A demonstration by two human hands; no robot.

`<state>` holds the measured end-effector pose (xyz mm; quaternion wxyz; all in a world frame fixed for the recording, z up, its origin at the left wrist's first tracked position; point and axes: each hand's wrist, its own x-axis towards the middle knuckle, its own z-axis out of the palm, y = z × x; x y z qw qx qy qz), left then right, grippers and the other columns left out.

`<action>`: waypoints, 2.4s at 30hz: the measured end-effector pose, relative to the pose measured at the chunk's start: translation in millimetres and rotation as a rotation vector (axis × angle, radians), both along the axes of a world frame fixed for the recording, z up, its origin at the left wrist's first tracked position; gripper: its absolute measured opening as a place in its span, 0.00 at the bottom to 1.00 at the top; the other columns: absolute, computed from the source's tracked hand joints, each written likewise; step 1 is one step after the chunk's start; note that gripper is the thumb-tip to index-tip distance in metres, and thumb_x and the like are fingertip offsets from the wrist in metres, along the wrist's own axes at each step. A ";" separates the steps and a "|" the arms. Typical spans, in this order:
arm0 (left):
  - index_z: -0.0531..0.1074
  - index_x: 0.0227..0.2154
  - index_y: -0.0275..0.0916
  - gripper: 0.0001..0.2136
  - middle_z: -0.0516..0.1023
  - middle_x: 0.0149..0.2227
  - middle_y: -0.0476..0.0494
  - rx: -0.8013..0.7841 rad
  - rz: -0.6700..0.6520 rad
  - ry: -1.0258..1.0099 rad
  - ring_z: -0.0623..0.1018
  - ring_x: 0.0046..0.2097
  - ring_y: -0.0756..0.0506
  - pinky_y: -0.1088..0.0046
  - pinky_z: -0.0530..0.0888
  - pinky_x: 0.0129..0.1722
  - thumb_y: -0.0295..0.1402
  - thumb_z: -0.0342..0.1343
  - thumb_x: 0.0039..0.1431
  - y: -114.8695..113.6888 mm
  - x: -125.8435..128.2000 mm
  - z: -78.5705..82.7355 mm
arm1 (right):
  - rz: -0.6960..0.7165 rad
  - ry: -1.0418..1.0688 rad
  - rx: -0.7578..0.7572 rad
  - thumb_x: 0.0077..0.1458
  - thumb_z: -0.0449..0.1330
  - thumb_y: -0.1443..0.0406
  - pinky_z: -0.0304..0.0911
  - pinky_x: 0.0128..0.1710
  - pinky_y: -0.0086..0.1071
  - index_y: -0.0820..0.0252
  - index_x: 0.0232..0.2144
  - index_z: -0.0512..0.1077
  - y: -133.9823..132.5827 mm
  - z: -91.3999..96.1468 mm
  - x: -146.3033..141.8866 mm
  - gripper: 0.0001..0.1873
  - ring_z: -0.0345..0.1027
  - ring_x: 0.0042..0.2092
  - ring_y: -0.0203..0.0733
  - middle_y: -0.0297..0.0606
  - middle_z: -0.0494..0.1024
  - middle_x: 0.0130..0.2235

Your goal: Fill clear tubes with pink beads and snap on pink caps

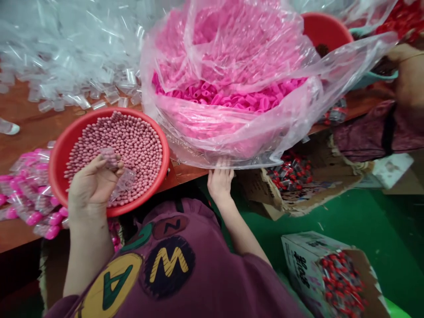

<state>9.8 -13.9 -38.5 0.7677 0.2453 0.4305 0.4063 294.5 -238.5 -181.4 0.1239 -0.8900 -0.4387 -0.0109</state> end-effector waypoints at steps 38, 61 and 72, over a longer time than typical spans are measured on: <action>0.79 0.40 0.36 0.09 0.82 0.34 0.48 0.022 0.024 -0.043 0.83 0.33 0.50 0.77 0.79 0.32 0.24 0.64 0.55 1.6 -4.4 -3.7 | 0.107 -0.291 0.118 0.75 0.60 0.54 0.63 0.61 0.60 0.68 0.70 0.71 123.1 82.0 54.3 0.31 0.65 0.65 0.72 0.69 0.73 0.69; 0.78 0.36 0.39 0.06 0.81 0.34 0.46 0.021 0.062 0.032 0.81 0.33 0.49 0.77 0.77 0.32 0.22 0.59 0.61 2.0 -2.0 3.5 | 0.281 -0.024 -0.103 0.79 0.51 0.58 0.62 0.64 0.60 0.63 0.73 0.76 106.7 -1.1 76.5 0.30 0.67 0.64 0.68 0.60 0.78 0.66; 0.79 0.39 0.39 0.06 0.80 0.32 0.46 0.060 0.048 0.044 0.80 0.32 0.49 0.78 0.73 0.29 0.23 0.60 0.63 0.1 3.8 7.4 | 0.470 -0.045 0.032 0.80 0.52 0.64 0.57 0.72 0.59 0.58 0.71 0.77 77.6 32.7 33.4 0.26 0.63 0.74 0.63 0.55 0.75 0.74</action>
